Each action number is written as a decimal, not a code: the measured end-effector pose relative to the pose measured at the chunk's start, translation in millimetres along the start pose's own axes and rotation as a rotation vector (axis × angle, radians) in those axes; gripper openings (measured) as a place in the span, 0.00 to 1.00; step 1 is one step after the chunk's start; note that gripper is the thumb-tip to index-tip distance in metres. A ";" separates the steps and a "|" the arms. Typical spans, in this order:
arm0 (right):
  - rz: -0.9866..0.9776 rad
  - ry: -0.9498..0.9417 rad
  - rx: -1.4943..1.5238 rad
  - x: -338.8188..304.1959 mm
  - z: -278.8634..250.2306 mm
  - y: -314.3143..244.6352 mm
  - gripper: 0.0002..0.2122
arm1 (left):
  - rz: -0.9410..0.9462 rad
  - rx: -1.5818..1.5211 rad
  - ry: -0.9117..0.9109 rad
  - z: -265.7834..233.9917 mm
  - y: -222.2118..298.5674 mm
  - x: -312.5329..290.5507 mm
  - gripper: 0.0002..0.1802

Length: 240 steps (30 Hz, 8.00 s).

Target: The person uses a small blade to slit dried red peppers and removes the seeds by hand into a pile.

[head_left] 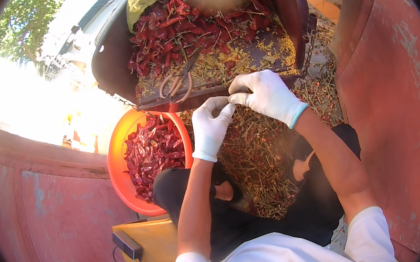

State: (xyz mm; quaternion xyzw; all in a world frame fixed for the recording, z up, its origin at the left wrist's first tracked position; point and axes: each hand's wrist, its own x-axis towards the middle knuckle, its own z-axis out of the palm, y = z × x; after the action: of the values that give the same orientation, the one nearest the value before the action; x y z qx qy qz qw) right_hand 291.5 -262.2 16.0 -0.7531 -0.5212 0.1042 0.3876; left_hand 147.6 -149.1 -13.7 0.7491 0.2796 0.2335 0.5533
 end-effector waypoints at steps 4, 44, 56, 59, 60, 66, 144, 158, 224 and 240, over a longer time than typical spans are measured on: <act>0.156 0.034 0.326 2.9 -2.3 -6.8 0.11 | -0.020 -0.107 0.092 -6.6 27.8 -12.4 0.14; 0.344 -0.846 0.364 -108.5 297.5 60.0 0.18 | 0.388 0.389 0.191 -42.8 43.6 29.9 0.17; 0.253 -0.874 0.278 -133.2 350.4 73.0 0.15 | 0.350 0.414 0.143 -34.2 -4.8 43.4 0.15; 0.584 -0.826 0.547 -137.0 348.9 68.5 0.09 | 0.378 0.471 0.145 -29.9 -4.0 43.7 0.15; 0.874 -0.767 0.728 -132.4 340.2 58.3 0.11 | 0.382 0.492 0.143 -30.2 -3.4 44.0 0.15; 1.345 -0.520 1.152 -103.5 265.7 -1.7 0.11 | 0.407 0.521 0.131 -33.7 -3.7 47.6 0.14; 0.061 0.071 -0.959 266.6 33.6 -4.5 0.21 | -0.036 -0.573 -0.086 -56.6 22.3 13.0 0.15; 0.115 0.217 -0.689 135.8 -10.3 74.6 0.11 | -0.038 -0.514 -0.106 -54.2 23.6 15.2 0.15; -0.237 0.306 0.203 35.9 31.0 -31.6 0.07 | 0.350 0.374 -0.094 -58.6 8.7 37.5 0.14; 0.399 0.187 1.453 38.6 19.5 -29.6 0.09 | 0.114 -0.569 -0.077 -37.5 16.6 26.2 0.16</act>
State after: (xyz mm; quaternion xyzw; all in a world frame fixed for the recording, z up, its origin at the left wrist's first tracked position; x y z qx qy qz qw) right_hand 276.5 -214.9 32.9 -0.3942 -0.1404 0.4252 0.8026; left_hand 144.8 -109.1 13.7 0.5867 0.1392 0.3045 0.7374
